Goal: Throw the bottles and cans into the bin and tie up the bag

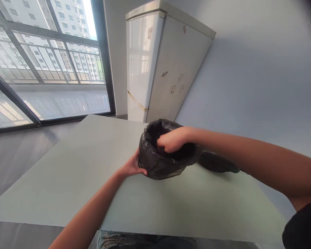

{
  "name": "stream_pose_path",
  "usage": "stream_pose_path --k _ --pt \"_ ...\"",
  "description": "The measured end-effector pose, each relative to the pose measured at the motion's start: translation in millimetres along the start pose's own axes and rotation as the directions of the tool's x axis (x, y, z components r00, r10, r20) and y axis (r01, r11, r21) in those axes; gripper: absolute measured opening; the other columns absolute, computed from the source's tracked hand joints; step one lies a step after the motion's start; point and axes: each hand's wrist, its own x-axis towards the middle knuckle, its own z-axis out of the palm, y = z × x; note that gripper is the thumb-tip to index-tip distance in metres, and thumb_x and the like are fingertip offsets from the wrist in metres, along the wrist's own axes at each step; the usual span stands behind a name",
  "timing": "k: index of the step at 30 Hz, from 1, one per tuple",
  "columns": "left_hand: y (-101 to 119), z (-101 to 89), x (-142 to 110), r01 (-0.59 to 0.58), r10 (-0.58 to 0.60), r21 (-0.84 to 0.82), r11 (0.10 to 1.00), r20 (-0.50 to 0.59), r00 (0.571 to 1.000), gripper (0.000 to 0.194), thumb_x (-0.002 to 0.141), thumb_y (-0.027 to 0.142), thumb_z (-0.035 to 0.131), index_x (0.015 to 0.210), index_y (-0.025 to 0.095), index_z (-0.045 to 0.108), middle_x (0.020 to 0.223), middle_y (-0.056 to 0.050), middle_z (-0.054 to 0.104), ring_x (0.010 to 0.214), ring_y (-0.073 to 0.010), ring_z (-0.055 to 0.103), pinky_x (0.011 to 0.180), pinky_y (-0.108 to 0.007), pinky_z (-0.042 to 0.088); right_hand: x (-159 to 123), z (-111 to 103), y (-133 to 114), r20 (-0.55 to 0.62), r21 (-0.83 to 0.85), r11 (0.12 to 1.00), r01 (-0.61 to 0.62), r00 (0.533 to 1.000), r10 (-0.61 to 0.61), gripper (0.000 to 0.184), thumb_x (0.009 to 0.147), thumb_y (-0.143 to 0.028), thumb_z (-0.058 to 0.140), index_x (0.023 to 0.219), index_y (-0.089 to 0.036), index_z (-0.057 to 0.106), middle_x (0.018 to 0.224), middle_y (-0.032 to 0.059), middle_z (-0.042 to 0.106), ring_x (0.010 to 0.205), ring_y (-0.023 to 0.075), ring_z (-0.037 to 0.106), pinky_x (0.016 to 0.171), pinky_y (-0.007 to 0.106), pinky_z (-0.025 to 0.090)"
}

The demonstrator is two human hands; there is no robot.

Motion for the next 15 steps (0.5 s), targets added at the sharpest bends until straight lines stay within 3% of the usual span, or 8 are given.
stream_pose_path --k 2,4,5,6,8,10,13,15 --pt "-2 0.3 1 -0.001 0.001 -0.075 0.997 -0.001 1.000 0.136 0.062 0.056 0.098 0.172 0.023 0.025 0.168 -0.023 0.041 0.157 -0.0471 0.034 0.132 -0.055 0.029 -33 -10 5 -0.208 0.080 0.995 0.058 0.977 -0.040 0.030 0.087 -0.012 0.055 0.101 -0.019 0.080 0.090 0.0020 0.080 0.073 0.0164 0.069 0.071 0.027 0.054" --pt "-3 1.3 3 0.006 -0.006 -0.161 0.987 -0.001 1.000 0.135 0.061 0.057 0.098 0.171 0.024 0.027 0.168 -0.022 0.040 0.157 -0.0476 0.034 0.131 -0.054 0.030 -56 -12 15 -0.447 0.090 0.994 0.061 0.894 -0.014 0.034 0.092 -0.017 0.053 0.112 -0.022 0.080 0.105 0.0016 0.081 0.086 0.0176 0.072 0.077 0.027 0.054" --pt "-2 1.6 4 0.012 -0.012 -0.208 0.978 0.001 1.000 0.134 0.061 0.059 0.098 0.171 0.024 0.028 0.169 -0.022 0.040 0.157 -0.0479 0.034 0.131 -0.054 0.031 -63 -10 21 -0.513 0.078 0.995 0.062 0.858 -0.013 0.035 0.093 -0.017 0.054 0.115 -0.024 0.080 0.111 0.0015 0.080 0.093 0.0187 0.072 0.082 0.028 0.054" --pt "-2 1.5 5 0.019 -0.020 -0.255 0.967 0.000 1.000 0.133 0.061 0.062 0.096 0.170 0.024 0.030 0.169 -0.021 0.040 0.157 -0.0481 0.034 0.130 -0.055 0.032 -65 -6 26 -0.523 0.063 0.995 0.075 0.852 -0.031 0.037 0.093 -0.017 0.055 0.117 -0.025 0.081 0.117 0.0014 0.079 0.101 0.0199 0.072 0.087 0.029 0.054" --pt "-1 -0.2 6 0.029 -0.039 -0.322 0.946 -0.024 0.999 0.128 0.063 0.068 0.093 0.169 0.025 0.034 0.170 -0.020 0.040 0.158 -0.0474 0.033 0.130 -0.054 0.033 -60 4 33 -0.404 0.058 0.991 0.121 0.911 -0.088 0.040 0.090 -0.013 0.057 0.119 -0.026 0.081 0.124 0.0014 0.078 0.108 0.0220 0.072 0.093 0.031 0.054" --pt "-1 -3.6 5 0.037 -0.067 -0.336 0.941 -0.076 0.995 0.120 0.067 0.071 0.089 0.166 0.025 0.039 0.170 -0.018 0.041 0.159 -0.0460 0.032 0.129 -0.053 0.034 -43 17 36 -0.234 0.063 0.988 0.142 0.964 -0.124 0.041 0.085 -0.008 0.061 0.116 -0.024 0.082 0.118 0.0028 0.079 0.103 0.0236 0.072 0.093 0.035 0.056" --pt "-3 -8.1 3 0.061 -0.111 -0.302 0.951 -0.152 0.982 0.111 0.071 0.074 0.084 0.163 0.025 0.046 0.167 -0.017 0.045 0.158 -0.0446 0.034 0.129 -0.051 0.035 -10 36 37 -0.082 0.138 0.990 0.007 0.997 0.004 0.027 0.074 -0.003 0.069 0.093 -0.017 0.081 0.085 0.0056 0.078 0.081 0.0251 0.072 0.089 0.041 0.059" --pt "-6 -8.3 1 0.081 -0.131 -0.277 0.957 -0.165 0.978 0.110 0.070 0.075 0.084 0.160 0.023 0.049 0.163 -0.018 0.050 0.156 -0.0450 0.038 0.127 -0.051 0.038 12 46 41 -0.055 0.233 0.965 -0.124 0.989 0.141 0.014 0.073 -0.010 0.076 0.086 -0.015 0.079 0.072 0.0060 0.072 0.071 0.0261 0.071 0.085 0.045 0.061"
